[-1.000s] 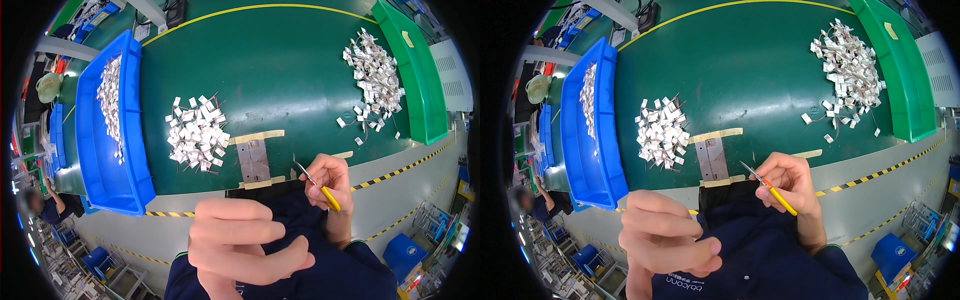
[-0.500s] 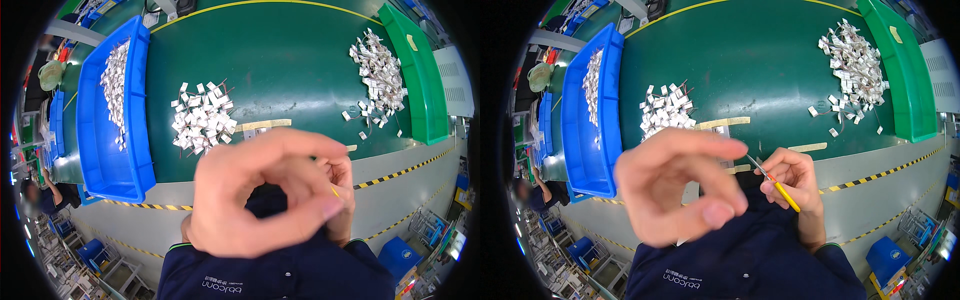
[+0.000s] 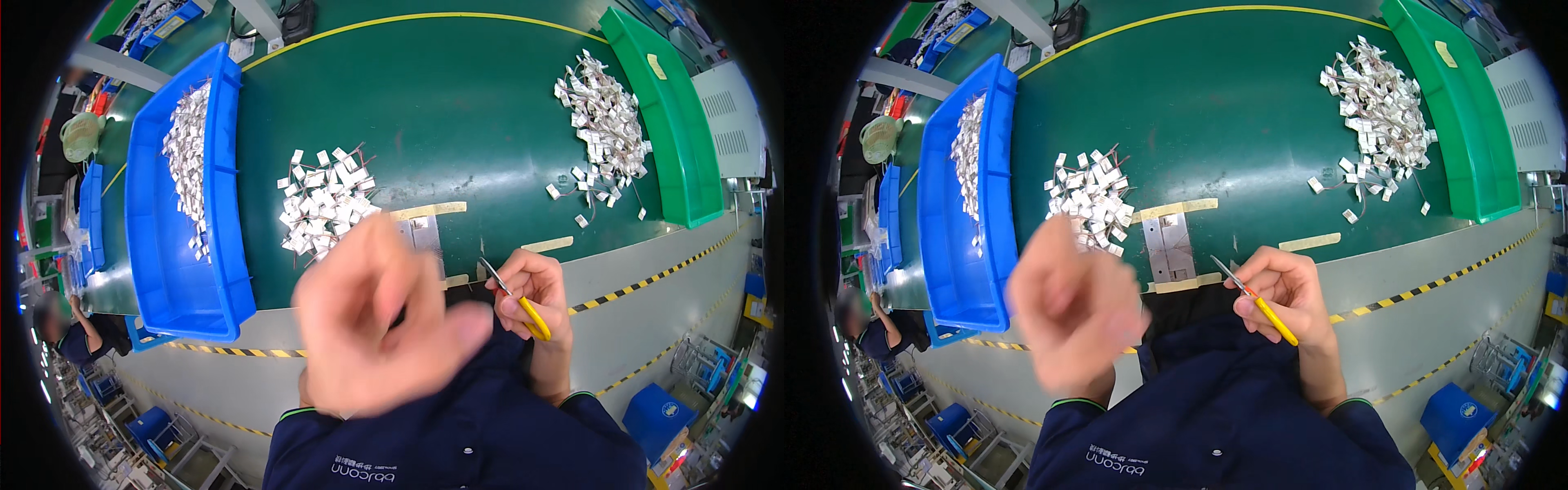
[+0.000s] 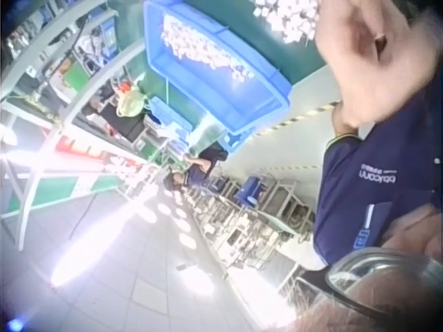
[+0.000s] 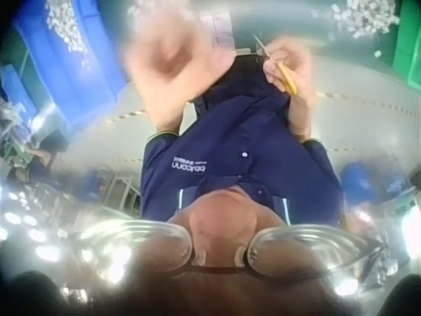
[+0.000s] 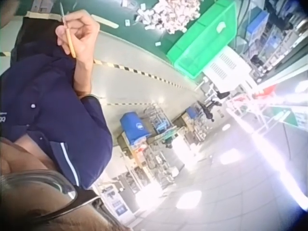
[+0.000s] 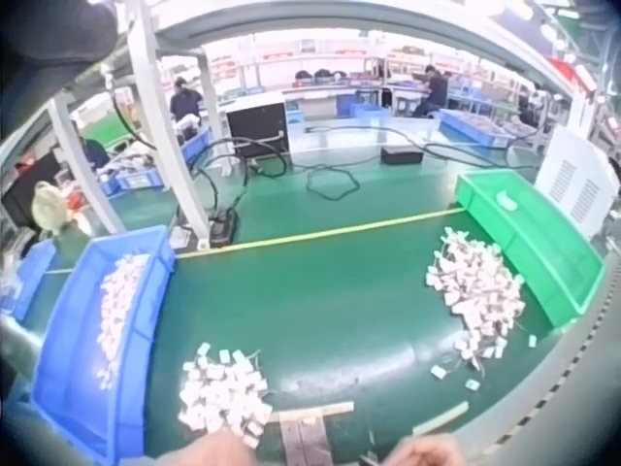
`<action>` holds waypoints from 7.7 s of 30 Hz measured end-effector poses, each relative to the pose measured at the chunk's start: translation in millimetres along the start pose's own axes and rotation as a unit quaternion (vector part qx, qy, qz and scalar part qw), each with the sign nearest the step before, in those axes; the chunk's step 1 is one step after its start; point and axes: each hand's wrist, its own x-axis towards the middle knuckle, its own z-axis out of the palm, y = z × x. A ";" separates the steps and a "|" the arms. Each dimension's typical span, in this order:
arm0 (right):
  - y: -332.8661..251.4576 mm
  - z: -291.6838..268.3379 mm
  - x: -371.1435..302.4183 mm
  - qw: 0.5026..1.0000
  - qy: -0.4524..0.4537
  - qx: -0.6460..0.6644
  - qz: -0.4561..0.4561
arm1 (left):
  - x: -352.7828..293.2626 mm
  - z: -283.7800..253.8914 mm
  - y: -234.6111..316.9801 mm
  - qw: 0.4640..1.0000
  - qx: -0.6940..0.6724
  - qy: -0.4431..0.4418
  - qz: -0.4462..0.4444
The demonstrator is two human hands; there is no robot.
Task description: The person assembles electronic components by cutting wires with scissors and placing them onto a jig.
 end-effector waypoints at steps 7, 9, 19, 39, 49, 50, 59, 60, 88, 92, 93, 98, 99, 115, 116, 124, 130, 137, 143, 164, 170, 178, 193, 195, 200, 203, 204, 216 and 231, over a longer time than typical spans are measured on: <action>2.4 2.8 4.4 1.000 -0.006 0.007 0.020 | -29.7 -8.1 28.5 0.972 -0.125 -0.189 0.055; 4.7 3.3 2.8 1.000 0.002 -0.001 0.024 | -29.5 7.7 17.3 0.981 -0.095 -0.153 0.071; 16.0 4.3 2.9 0.997 0.034 -0.063 0.013 | -54.4 80.5 10.9 0.980 0.121 0.044 0.150; 16.5 6.0 -5.1 0.999 0.017 -0.020 0.048 | 2.9 40.4 27.5 0.943 0.282 -0.028 0.177; -2.4 8.2 5.9 0.991 0.065 -0.111 -0.026 | 4.5 25.4 -4.9 0.897 0.288 -0.092 0.322; -7.2 7.9 8.6 0.991 0.067 -0.114 -0.038 | 9.1 16.5 -2.7 0.888 0.321 -0.133 0.301; -11.7 -24.3 38.5 0.885 0.159 -0.380 -0.218 | -10.9 -24.1 -22.2 0.812 0.453 -0.230 0.288; -11.2 -27.6 38.6 0.841 0.142 -0.461 -0.243 | -18.5 -24.6 -21.9 0.800 0.465 -0.255 0.280; -12.2 -38.0 40.5 0.782 -0.059 -0.516 -0.344 | -286.9 -217.3 -186.9 0.789 0.459 -0.053 -0.404; -14.9 -32.6 41.7 0.783 -0.020 -0.519 -0.343 | -282.9 -211.2 -192.0 0.781 0.454 -0.081 -0.421; -14.3 -32.5 42.1 0.781 -0.027 -0.519 -0.346 | -280.7 -209.4 -193.9 0.780 0.453 -0.087 -0.424; -11.1 -29.6 41.1 0.772 -0.012 -0.524 -0.361 | -268.9 -207.6 -194.8 0.768 0.454 -0.125 -0.434; -10.7 -29.4 41.0 0.769 -0.016 -0.523 -0.367 | -264.2 -207.1 -194.6 0.765 0.456 -0.133 -0.435; -7.0 -27.8 35.6 0.757 0.006 -0.531 -0.382 | -219.5 -180.5 -143.7 0.678 0.470 -0.295 -0.482; -4.8 -27.5 37.4 0.760 0.005 -0.527 -0.379 | -221.8 -177.1 -138.4 0.671 0.464 -0.303 -0.492; -10.7 -30.9 33.2 0.765 -0.010 -0.520 -0.379 | -123.4 -83.0 -30.0 0.715 0.544 -0.228 -0.376; -9.4 -34.4 36.4 0.776 -0.043 -0.512 -0.366 | -85.2 -47.8 0.9 0.852 0.519 -0.011 -0.071; -13.1 -40.4 38.3 0.781 -0.077 -0.504 -0.359 | -64.7 -86.9 -45.5 0.821 0.548 0.055 0.151; -8.6 -41.5 42.3 0.818 -0.072 -0.466 -0.329 | -64.7 -98.0 -61.4 0.812 0.540 0.105 0.192; 10.6 -51.7 29.4 0.844 0.018 -0.471 -0.257 | -44.1 -90.7 -45.9 0.876 0.393 0.053 0.276; 21.6 -45.0 31.6 0.800 0.109 -0.498 -0.316 | -37.2 -90.7 -55.8 0.876 0.393 0.109 0.256; 25.3 -36.3 26.7 0.768 0.182 -0.521 -0.324 | -47.0 -86.9 -55.8 0.850 0.451 0.159 0.220; -61.2 -55.6 14.9 0.774 0.342 -0.503 -0.175 | -36.8 -83.3 -64.5 0.822 0.485 0.205 0.219; -76.2 -71.0 9.1 0.771 0.364 -0.498 -0.161 | -38.2 -83.2 -66.7 0.816 0.492 0.212 0.215; -75.6 -103.0 -0.4 0.720 0.348 -0.585 -0.135 | -39.4 -79.7 -70.8 0.805 0.507 0.222 0.215; -70.6 -115.4 2.3 0.715 0.390 -0.565 -0.136 | -34.8 -76.0 -69.4 0.802 0.513 0.220 0.214; -69.9 -116.4 4.3 0.712 0.397 -0.565 -0.129 | -33.7 -76.0 -69.6 0.807 0.510 0.214 0.208; -79.9 -95.2 21.5 0.739 0.427 -0.473 -0.215 | -31.1 -79.9 -68.9 0.781 0.531 0.248 0.214; -72.0 -61.6 29.7 0.865 0.367 -0.208 -0.273 | -30.6 -82.5 -66.8 0.798 0.515 0.217 0.224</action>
